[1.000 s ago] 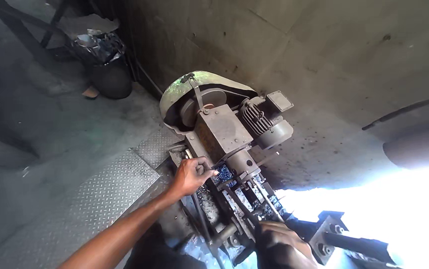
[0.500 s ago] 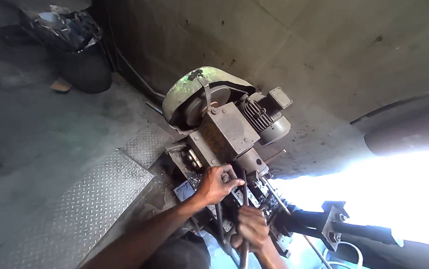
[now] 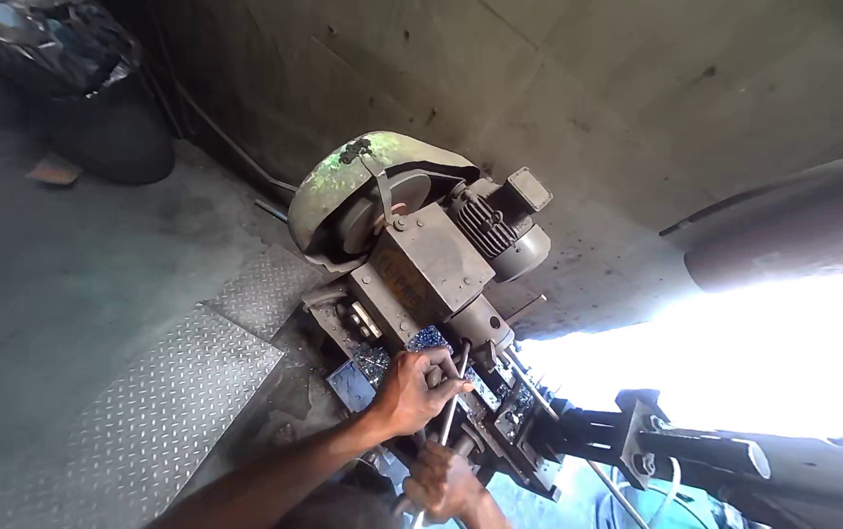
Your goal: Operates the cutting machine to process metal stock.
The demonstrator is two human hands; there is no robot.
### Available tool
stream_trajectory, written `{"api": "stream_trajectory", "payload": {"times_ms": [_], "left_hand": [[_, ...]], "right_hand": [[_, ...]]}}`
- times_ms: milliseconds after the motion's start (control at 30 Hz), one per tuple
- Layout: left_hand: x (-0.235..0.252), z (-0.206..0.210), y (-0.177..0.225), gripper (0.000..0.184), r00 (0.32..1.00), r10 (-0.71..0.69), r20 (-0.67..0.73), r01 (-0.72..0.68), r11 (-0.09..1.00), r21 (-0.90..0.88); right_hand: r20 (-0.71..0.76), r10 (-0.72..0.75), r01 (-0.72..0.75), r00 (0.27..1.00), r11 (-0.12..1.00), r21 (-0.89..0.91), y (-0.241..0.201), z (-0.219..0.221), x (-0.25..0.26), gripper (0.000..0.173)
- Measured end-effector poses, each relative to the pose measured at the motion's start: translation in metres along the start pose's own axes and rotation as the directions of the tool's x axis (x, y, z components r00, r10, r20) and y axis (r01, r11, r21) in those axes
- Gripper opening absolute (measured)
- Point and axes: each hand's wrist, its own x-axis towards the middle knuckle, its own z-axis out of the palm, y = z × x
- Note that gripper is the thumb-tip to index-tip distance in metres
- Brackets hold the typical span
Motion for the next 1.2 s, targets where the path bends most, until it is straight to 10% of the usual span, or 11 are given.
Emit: {"api": "stream_trajectory", "payload": {"times_ms": [300, 833, 1200], "left_hand": [[0.0, 0.004, -0.001, 0.015, 0.999, 0.038, -0.008, -0.038, 0.999, -0.039], [-0.004, 0.004, 0.0, 0.021, 0.99, 0.115, -0.085, -0.126, 0.984, -0.129], [0.002, 0.008, -0.007, 0.021, 0.961, 0.26, -0.089, -0.267, 0.961, -0.072]], "right_hand": [[-0.111, 0.091, -0.093, 0.99, 0.996, -0.014, -0.004, -0.005, 0.001, 0.039], [-0.65, 0.297, -0.291, 0.699, 0.949, 0.121, 0.051, -0.05, 0.087, 0.041], [-0.681, 0.731, -0.522, -0.044, 0.565, 0.64, 0.209, -0.165, 0.118, 0.042]]}}
